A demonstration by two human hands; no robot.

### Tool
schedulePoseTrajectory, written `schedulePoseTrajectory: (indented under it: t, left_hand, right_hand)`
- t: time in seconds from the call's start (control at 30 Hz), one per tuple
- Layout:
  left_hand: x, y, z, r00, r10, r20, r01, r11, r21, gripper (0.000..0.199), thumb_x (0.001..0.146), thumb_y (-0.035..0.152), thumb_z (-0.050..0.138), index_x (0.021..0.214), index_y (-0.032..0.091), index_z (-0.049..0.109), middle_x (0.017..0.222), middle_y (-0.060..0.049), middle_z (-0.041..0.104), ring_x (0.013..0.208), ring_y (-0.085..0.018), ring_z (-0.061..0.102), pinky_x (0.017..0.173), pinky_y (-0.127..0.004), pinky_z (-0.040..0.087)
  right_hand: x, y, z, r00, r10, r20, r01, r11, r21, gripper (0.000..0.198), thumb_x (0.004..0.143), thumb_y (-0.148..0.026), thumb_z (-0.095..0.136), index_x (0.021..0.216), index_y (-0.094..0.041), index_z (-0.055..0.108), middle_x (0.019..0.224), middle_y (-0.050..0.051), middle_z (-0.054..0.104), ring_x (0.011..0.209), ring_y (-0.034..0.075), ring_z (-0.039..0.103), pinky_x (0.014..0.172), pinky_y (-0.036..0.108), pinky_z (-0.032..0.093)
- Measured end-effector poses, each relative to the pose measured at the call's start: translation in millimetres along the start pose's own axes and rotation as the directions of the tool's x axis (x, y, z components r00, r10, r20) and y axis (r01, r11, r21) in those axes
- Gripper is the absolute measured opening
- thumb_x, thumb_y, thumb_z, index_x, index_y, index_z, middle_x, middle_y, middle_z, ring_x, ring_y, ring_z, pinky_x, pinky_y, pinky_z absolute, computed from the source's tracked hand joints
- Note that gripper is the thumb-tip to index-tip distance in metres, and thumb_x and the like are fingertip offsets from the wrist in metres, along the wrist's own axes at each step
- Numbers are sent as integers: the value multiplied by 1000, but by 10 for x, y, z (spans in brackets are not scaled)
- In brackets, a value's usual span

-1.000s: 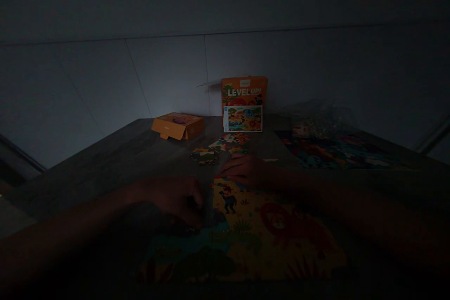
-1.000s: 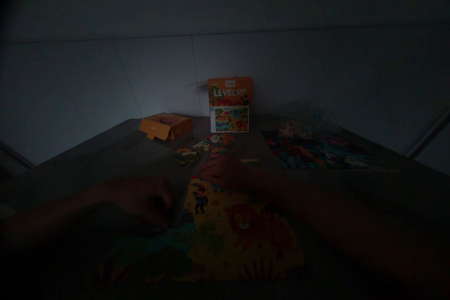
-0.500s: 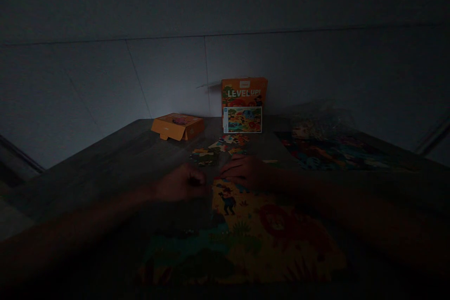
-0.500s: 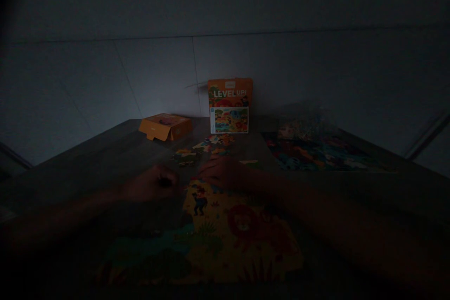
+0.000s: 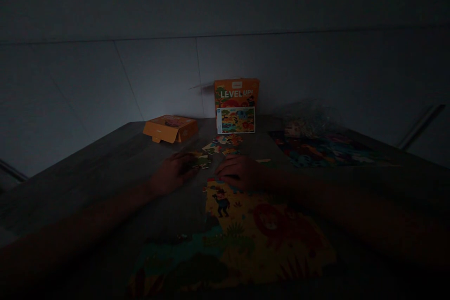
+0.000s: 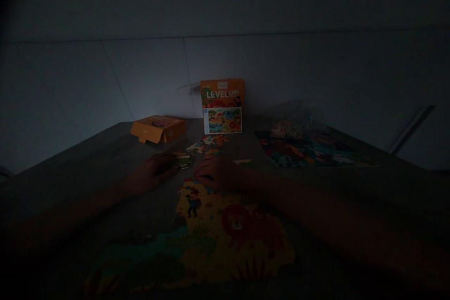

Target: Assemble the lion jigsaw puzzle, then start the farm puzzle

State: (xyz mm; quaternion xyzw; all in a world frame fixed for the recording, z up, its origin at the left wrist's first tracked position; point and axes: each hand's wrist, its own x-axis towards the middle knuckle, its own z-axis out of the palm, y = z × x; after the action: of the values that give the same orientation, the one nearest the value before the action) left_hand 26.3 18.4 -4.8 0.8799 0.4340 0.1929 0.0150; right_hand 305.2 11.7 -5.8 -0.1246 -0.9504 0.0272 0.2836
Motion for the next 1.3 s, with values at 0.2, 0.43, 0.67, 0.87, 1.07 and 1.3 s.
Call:
schedulePoseTrajectory:
  t: [0.2, 0.43, 0.67, 0.87, 1.07, 1.3]
  left_hand:
    - [-4, 70, -52, 999, -10, -33, 7, 997, -80, 31, 94, 43, 52, 108, 19, 67, 117, -9, 69, 106, -23, 64, 98, -39, 50]
    - [-30, 97, -60, 996, -80, -33, 77, 993, -87, 40, 84, 50, 65, 109, 19, 64, 110, -8, 68, 100, -23, 65, 89, -35, 54]
    - [-120, 152, -69, 953, 231, -199, -237, 971, -9, 46, 88, 36, 66, 127, 20, 50, 122, -11, 58, 115, -26, 57, 98, -43, 51]
    - [-152, 231, -99, 924, 325, -199, -331, 944, 4, 42, 96, 22, 54, 136, 23, 42, 130, -12, 52, 122, -25, 54, 101, -42, 51]
    - [-153, 261, -117, 892, 415, -177, -427, 904, -32, 38, 98, 12, 44, 134, 22, 48, 127, -11, 54, 120, -21, 57, 99, -36, 53]
    - [-158, 265, -121, 866, 466, -178, -479, 877, -31, 35, 95, 6, 43, 124, 17, 59, 136, -15, 50, 118, -23, 60, 96, -35, 56]
  right_hand:
    - [-6, 11, 11, 1000, -6, -11, 6, 1000, -7, 22, 96, -20, 50, 98, -15, 71, 101, 8, 73, 92, 17, 66, 84, 31, 53]
    - [-8, -4, -7, 1000, -4, 15, 5, 998, -60, 21, 95, -18, 50, 97, -14, 70, 99, 10, 71, 93, 18, 64, 84, 30, 52]
    - [-30, -16, 0, 996, -48, -72, 33, 980, -195, 30, 96, -25, 51, 121, -11, 61, 122, 17, 62, 108, 22, 61, 89, 37, 55]
    - [0, -85, -54, 996, -43, -84, 23, 973, -231, 39, 96, -26, 52, 132, -10, 53, 130, 21, 54, 121, 27, 54, 95, 42, 53]
    - [-16, -14, -3, 996, 15, -88, -29, 988, -155, 33, 97, -24, 51, 128, -15, 58, 121, 15, 62, 111, 22, 61, 93, 39, 54]
    - [-38, 60, 57, 992, 25, -127, -31, 998, -50, 27, 98, -20, 48, 115, -14, 69, 104, 12, 72, 96, 18, 68, 85, 32, 54]
